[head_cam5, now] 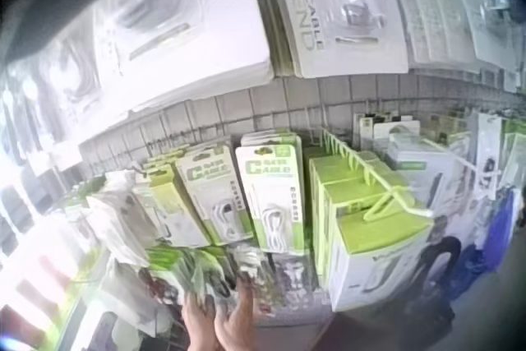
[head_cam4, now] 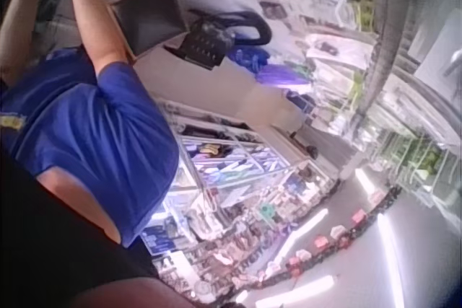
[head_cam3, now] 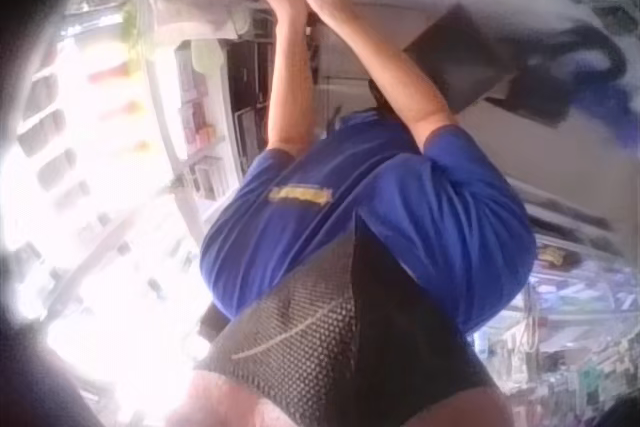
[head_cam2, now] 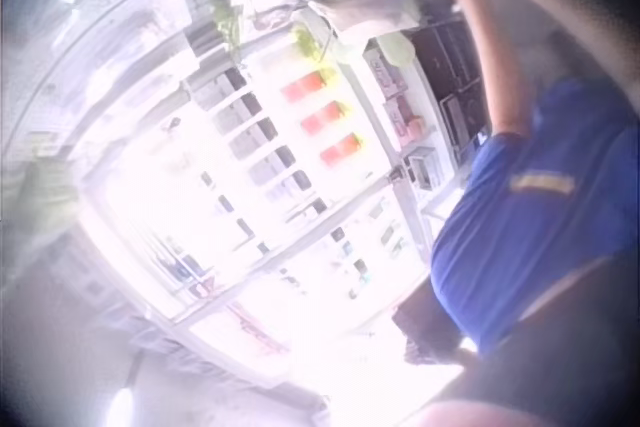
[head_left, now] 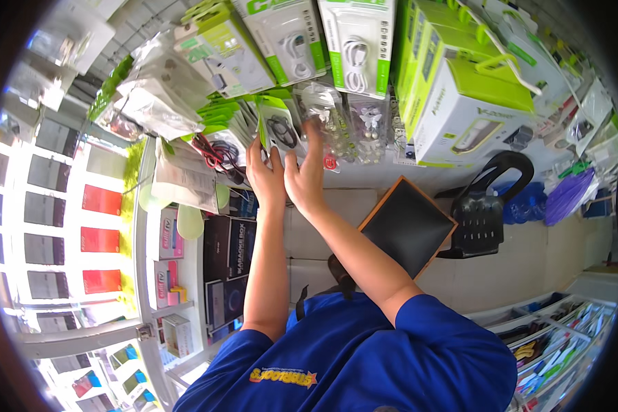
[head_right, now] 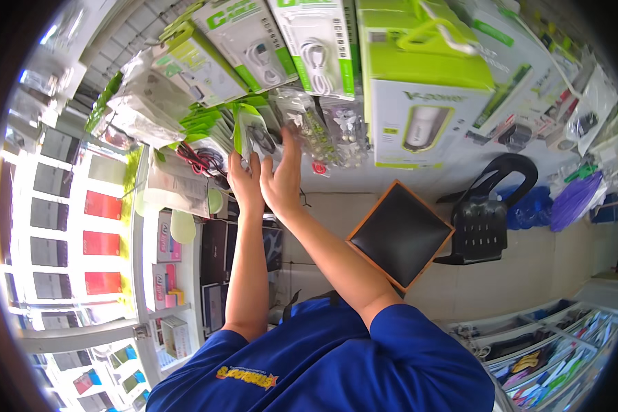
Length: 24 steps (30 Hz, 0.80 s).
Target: The person picks a packaged USB cable from a shelf, walks to the counter, and removes the cable from its packaging. They plug the cable into a power strip and then into a black portable speaker to test it. After testing, they coil the cable and place it back into the packaging, returning it to the shelf.
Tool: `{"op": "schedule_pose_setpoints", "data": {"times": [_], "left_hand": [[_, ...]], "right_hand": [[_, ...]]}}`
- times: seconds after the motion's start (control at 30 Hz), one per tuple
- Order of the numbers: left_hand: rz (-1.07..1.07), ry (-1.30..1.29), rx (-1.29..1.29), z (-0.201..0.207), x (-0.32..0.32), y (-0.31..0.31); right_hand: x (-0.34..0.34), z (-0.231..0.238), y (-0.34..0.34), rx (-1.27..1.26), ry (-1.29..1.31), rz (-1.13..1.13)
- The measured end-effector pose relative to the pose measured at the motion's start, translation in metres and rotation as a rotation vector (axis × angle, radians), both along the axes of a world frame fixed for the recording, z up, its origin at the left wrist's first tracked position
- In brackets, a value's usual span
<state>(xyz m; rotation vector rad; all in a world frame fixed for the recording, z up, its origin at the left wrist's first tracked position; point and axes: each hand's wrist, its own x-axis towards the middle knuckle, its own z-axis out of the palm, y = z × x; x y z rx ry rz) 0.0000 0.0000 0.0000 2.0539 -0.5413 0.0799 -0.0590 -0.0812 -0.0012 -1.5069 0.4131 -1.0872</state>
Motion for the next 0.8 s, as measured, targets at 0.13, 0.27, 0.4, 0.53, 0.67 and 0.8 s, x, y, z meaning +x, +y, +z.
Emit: {"op": "schedule_pose_setpoints", "data": {"times": [0.13,0.27,0.4,0.53,0.67,0.8], "left_hand": [[-0.088,-0.110,0.005,0.000,0.002,0.003],[0.037,-0.079,-0.011,-0.009,0.011,0.002],[0.098,-0.095,-0.032,-0.011,0.009,-0.003],[0.101,-0.240,-0.014,-0.006,0.009,-0.011],[0.195,-0.279,-0.076,-0.003,0.008,-0.021],[0.131,-0.249,-0.094,-0.002,0.005,-0.015]], "right_hand": [[0.005,0.002,-0.002,-0.001,-0.037,0.199],[0.000,-0.005,-0.008,-0.010,-0.064,0.121],[0.017,-0.005,0.005,0.239,-0.115,-0.004],[0.019,-0.009,-0.009,0.200,-0.083,0.312],[0.016,-0.005,-0.006,0.291,0.004,0.151],[0.027,-0.008,-0.009,0.288,0.154,0.120]]}}
